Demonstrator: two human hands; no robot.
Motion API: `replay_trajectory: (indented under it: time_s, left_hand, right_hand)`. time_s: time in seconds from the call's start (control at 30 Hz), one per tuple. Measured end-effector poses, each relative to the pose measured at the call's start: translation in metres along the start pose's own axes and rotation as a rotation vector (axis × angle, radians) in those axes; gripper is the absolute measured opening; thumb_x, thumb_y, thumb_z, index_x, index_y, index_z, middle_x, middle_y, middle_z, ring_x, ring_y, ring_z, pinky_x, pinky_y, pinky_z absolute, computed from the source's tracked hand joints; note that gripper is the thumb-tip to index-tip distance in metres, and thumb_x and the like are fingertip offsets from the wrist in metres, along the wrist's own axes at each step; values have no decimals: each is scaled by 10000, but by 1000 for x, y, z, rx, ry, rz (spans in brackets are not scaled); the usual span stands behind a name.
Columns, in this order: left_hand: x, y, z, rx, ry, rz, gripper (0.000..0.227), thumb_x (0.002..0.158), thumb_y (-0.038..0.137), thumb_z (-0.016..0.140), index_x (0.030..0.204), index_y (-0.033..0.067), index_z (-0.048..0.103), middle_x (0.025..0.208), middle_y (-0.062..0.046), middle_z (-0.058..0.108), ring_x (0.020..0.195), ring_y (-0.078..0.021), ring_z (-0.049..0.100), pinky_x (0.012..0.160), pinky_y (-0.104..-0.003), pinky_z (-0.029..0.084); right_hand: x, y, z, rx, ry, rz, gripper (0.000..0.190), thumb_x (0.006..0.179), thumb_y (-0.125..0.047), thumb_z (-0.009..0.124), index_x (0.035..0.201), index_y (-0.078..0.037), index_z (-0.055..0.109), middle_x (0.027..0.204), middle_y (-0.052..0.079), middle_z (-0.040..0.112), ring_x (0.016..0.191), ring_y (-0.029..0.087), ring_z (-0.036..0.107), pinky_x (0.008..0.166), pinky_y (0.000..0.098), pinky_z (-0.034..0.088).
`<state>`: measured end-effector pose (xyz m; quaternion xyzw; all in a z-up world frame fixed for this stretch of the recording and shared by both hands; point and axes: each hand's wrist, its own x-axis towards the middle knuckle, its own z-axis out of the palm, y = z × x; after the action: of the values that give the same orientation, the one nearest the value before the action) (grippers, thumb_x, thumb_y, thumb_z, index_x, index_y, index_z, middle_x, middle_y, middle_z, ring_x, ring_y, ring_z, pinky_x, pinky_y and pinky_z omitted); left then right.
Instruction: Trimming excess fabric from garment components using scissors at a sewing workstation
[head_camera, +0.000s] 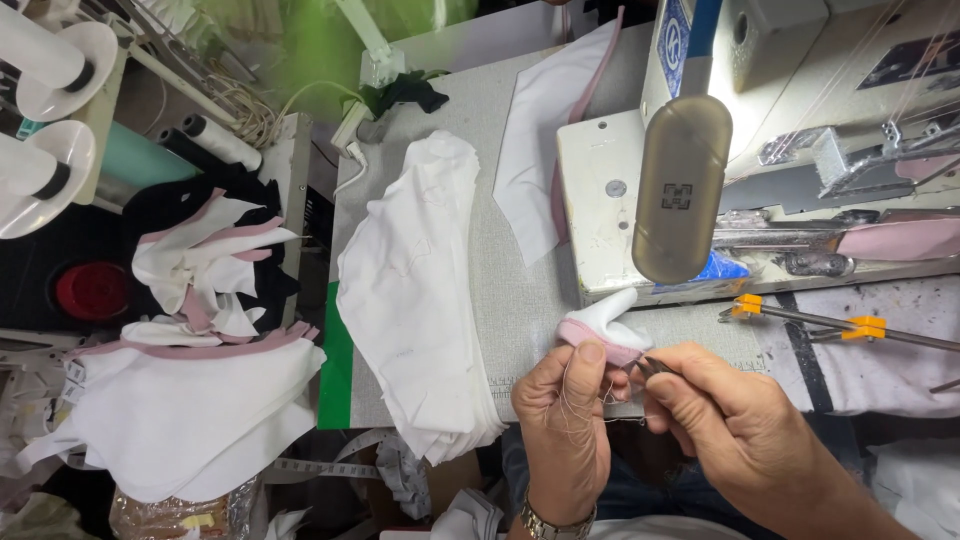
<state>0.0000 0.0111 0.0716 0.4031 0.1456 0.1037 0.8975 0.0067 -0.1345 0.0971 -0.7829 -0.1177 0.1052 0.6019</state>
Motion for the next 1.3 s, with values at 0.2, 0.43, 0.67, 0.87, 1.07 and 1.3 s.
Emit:
replay_trajectory:
  time_s: [0.2,0.43,0.67,0.87,1.07,1.3]
  left_hand:
    - [-5,5,5,263,-48,181,245,934,133,698,724,10,723,704,-53,658,701,-151,598,694,-307,486]
    - [-6,5,4,359,-91,241,283,941,133,695,674,55,644,699,-12,603,695,-123,547,655,-285,456]
    - [-4,4,-1,636,-131,413,196,912,108,731,731,42,699,683,16,556,660,-116,495,593,-284,422]
    - [-11,-12,-15,719,-157,535,264,871,39,738,662,72,579,623,34,434,557,-87,376,495,-278,302]
    - [-4,-22,-18,190,23,115,196,922,62,707,763,-52,719,707,-172,755,659,-218,739,643,-335,654]
    - [-10,-10,-7,305,-80,174,180,914,84,724,753,4,723,744,-72,735,722,-158,668,709,-314,555]
  right_hand:
    - [10,-14,-2,-141,-26,-68,238,993,-218,559,1062,-113,761,719,-29,707,652,87,661,687,229,548]
    - [11,-11,-4,-115,-9,-66,209,989,-182,571,1048,-92,749,715,-21,687,652,94,638,674,233,542]
    - [11,-8,-10,-206,-24,-5,191,991,-224,578,895,-124,710,667,-30,685,594,109,626,632,265,523]
    - [14,-18,-31,-89,420,5,161,1069,-184,488,1056,-49,574,677,51,501,548,140,455,520,287,371]
    - [-14,-8,-28,242,208,213,287,1038,-127,518,1116,62,719,738,146,668,511,206,511,450,306,420]
    - [-7,-4,-13,-84,-41,132,244,981,-257,594,964,-154,814,722,-60,729,565,80,575,559,231,495]
